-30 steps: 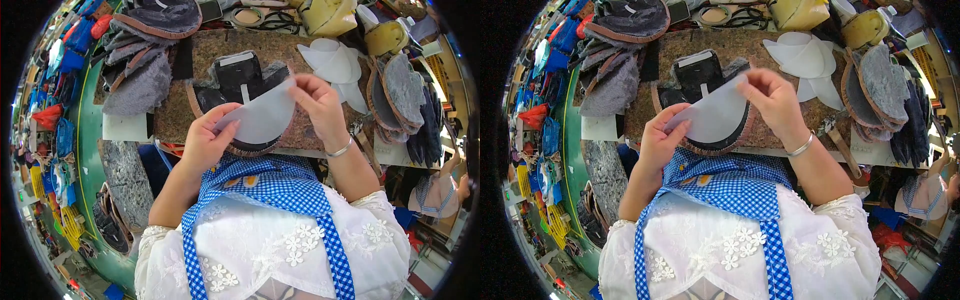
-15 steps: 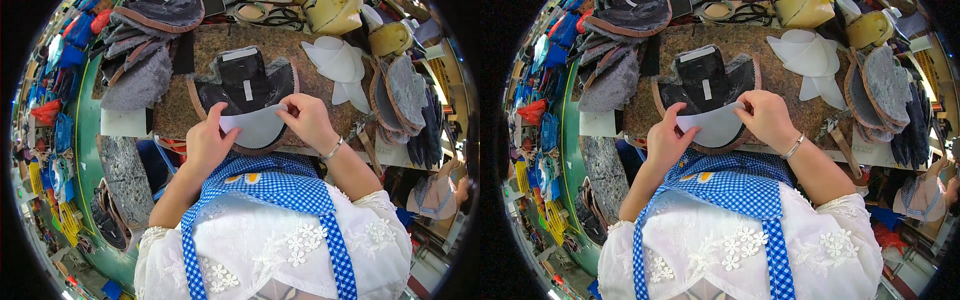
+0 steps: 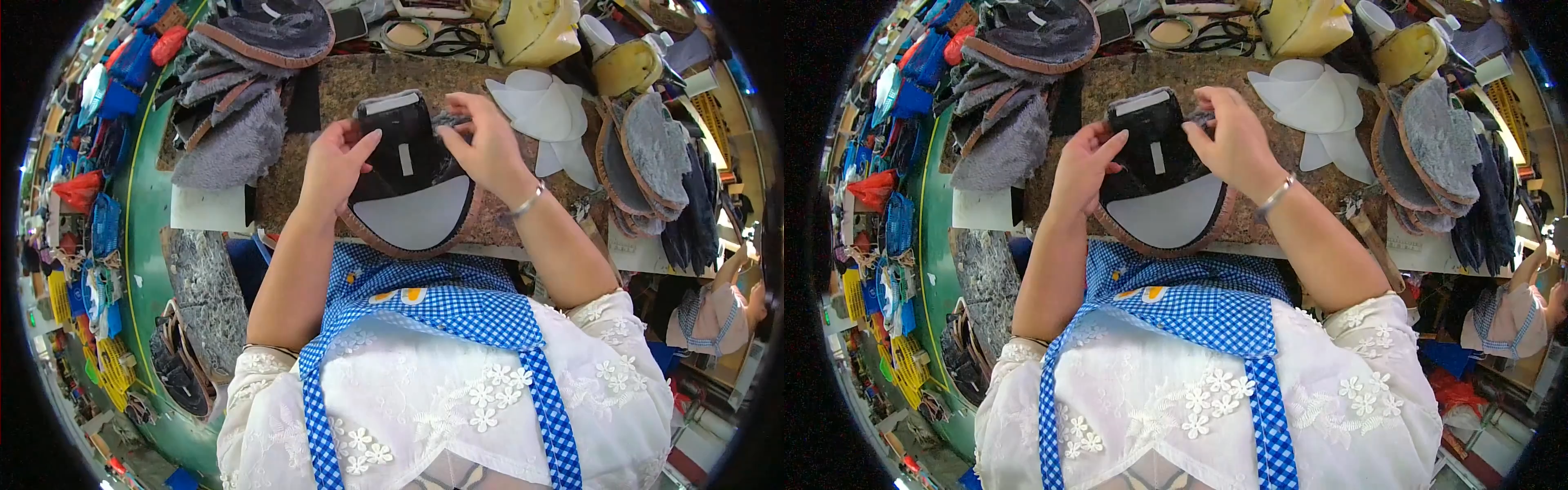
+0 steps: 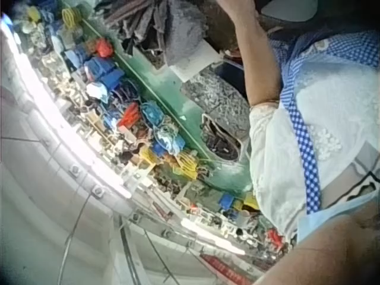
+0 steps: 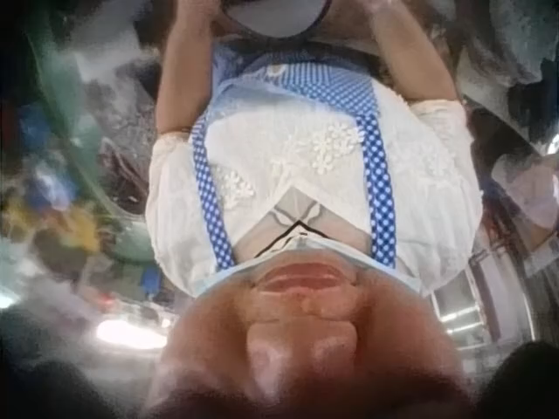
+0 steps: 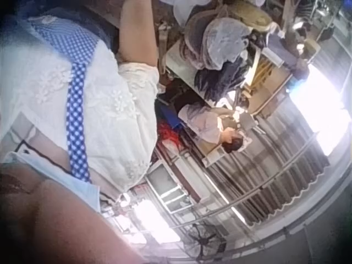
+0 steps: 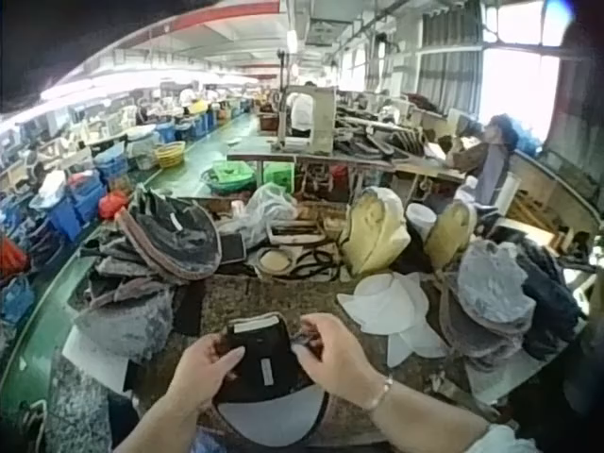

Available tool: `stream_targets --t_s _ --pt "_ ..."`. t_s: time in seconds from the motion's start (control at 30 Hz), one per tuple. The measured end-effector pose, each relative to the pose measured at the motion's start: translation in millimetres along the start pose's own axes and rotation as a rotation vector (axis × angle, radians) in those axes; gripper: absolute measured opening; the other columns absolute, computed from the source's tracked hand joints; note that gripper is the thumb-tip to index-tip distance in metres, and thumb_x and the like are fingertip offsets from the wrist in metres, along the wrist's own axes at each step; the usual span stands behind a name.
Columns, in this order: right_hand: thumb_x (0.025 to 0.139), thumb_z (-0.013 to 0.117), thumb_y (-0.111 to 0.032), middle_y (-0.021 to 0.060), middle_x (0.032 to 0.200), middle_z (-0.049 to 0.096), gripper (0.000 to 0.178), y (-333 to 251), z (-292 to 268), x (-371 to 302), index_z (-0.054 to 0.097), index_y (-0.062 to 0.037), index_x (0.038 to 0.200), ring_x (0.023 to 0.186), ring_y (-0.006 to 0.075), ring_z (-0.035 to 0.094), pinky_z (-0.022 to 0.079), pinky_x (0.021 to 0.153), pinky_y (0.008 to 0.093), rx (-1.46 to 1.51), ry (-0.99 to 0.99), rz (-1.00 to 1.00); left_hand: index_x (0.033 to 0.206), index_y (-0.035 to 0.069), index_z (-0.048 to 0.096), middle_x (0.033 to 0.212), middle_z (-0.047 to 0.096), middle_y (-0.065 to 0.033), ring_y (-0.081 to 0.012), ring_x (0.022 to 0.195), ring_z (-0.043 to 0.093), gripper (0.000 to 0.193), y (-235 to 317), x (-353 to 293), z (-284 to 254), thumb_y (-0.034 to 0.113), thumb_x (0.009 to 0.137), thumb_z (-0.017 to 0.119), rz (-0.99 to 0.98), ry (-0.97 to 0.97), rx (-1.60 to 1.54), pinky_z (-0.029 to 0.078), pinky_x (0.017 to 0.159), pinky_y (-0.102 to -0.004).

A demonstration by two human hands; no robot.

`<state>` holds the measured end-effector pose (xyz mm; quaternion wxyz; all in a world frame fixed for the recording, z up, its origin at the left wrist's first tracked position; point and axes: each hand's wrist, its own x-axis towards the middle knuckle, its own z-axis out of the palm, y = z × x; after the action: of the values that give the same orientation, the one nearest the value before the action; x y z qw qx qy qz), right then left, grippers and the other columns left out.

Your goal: Aligning and layering lining and foam components onto shoe upper parts at a factory workbench.

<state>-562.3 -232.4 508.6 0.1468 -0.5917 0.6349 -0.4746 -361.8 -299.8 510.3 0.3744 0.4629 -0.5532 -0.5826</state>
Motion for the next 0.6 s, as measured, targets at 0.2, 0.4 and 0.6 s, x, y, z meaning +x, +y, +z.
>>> stream_targets --t_s 0.2,0.4,0.6 --pt "0.082 0.070 -0.015 0.0060 0.092 0.065 0.030 -31.0 -18.5 1.5 0.060 0.0038 0.102 0.080 0.0101 0.061 0.050 0.076 0.0238 0.368 -0.311 0.483 0.110 0.000 0.057 0.087 0.062 -0.0012 -0.0067 0.065 0.053 0.021 17.3 -22.0 -3.4 0.003 0.089 0.055 0.022 -0.266 -0.196 0.045 0.059 -0.0210" --pt "0.083 0.068 -0.006 0.0000 0.091 0.063 0.020 -51.9 -24.2 -13.6 0.065 0.0020 0.101 0.081 0.0066 0.059 0.047 0.076 0.0201 0.620 -0.073 0.238 0.116 0.001 0.056 0.100 0.063 -0.0042 -0.0094 0.090 0.059 0.025 41.8 -44.6 1.6 0.004 0.092 0.052 0.092 -0.374 -0.354 0.051 0.078 -0.0246" --pt "0.081 0.068 -0.001 0.0003 0.093 0.065 0.020 -62.9 -14.9 -25.4 0.066 0.0003 0.101 0.083 0.0066 0.059 0.047 0.076 0.0200 0.964 -0.009 0.445 0.113 0.003 0.059 0.096 0.063 0.0001 -0.0053 0.078 0.058 0.021 33.7 -43.0 6.2 0.008 0.093 0.054 0.079 -0.212 -0.373 0.049 0.062 -0.0194"
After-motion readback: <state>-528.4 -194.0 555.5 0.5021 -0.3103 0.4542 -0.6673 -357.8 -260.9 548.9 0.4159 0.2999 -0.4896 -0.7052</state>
